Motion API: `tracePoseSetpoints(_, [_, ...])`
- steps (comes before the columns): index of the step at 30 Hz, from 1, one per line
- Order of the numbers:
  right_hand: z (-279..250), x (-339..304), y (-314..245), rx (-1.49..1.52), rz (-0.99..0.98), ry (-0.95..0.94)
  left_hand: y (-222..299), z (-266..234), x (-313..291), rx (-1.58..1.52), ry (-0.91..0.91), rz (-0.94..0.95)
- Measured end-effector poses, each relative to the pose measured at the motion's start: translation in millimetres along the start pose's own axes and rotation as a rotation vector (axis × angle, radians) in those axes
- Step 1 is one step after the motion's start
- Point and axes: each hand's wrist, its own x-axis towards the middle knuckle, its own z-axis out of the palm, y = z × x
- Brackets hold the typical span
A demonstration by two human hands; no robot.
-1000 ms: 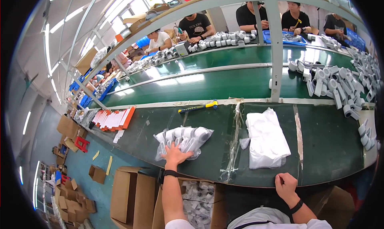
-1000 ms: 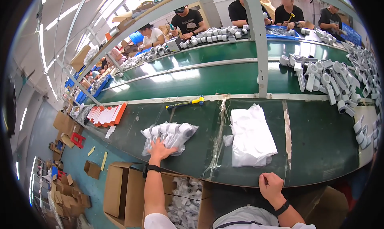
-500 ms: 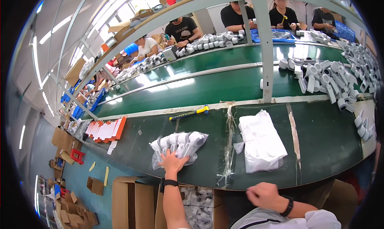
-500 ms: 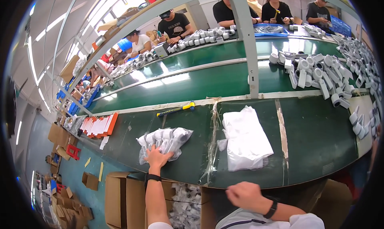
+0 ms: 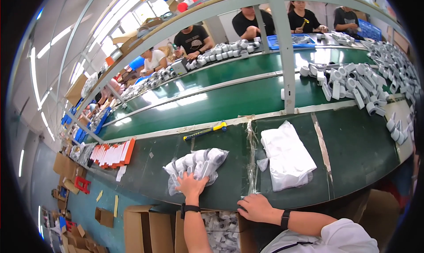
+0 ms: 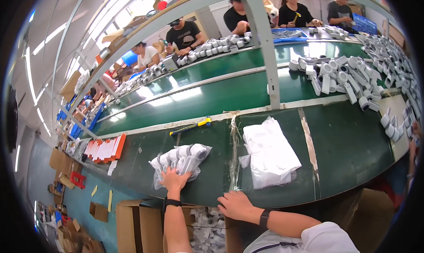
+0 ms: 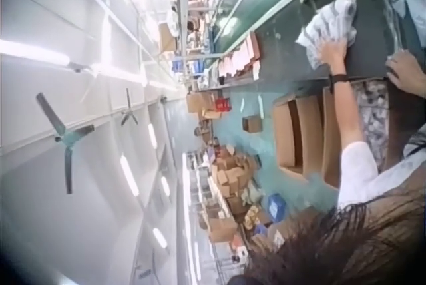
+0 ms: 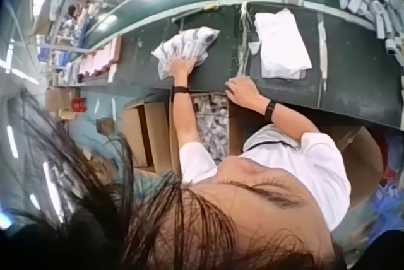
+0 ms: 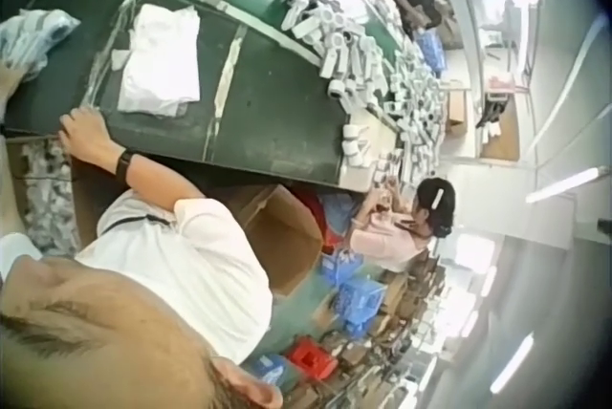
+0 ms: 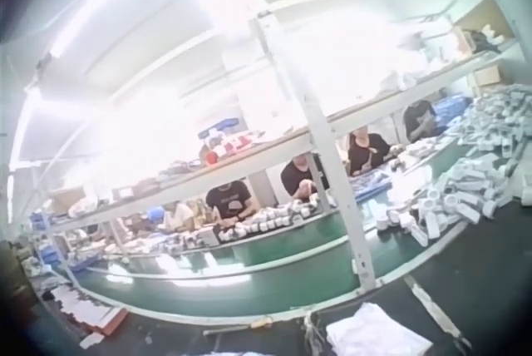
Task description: The person picks up a white plastic component, slides it into a clear plastic bag by hand, and places the bagged item onto the workbench. After repeating this process for several components, the person gathers the bagged items and drops them into a cardboard box.
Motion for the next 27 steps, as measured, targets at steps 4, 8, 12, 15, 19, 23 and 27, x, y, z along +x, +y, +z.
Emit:
tracePoseSetpoints(4, [10.0, -0.7, 5.1, 0.032, -0.074, 0.155, -13.0, 23.0, 3.9, 0.029, 0.272, 0.06])
tracePoseSetpoints(8, [22.1, 0.1, 2.3, 0.049, -0.112, 0.131, -30.1, 25.8, 6.3, -0.047, 0.276, 0.024])
tracePoseSetpoints(12, [13.4, -8.8, -1.6, 0.003, -0.049, 0.154, -42.3, 26.9, 11.4, 0.062, 0.148, 0.11])
tracePoseSetpoints(15, [17.2, -12.5, 2.3, 0.005, -0.053, 0.122, -35.9, 31.9, 4.8, 0.029, 0.171, 0.078])
tracePoseSetpoints(19, [16.1, -5.0, 1.6, 0.041, -0.083, 0.131, -21.3, 10.1, -10.0, -0.011, 0.23, -0.065])
tracePoseSetpoints(23, [12.2, 4.2, 3.1, 0.024, -0.095, 0.071, -45.1, 17.8, -7.8, -0.013, 0.268, -0.041])
tracePoseSetpoints(27, [2.2, 8.1, -1.3, 0.017, -0.061, 0.113, -44.2, 9.4, -17.7, 0.083, 0.252, -0.006])
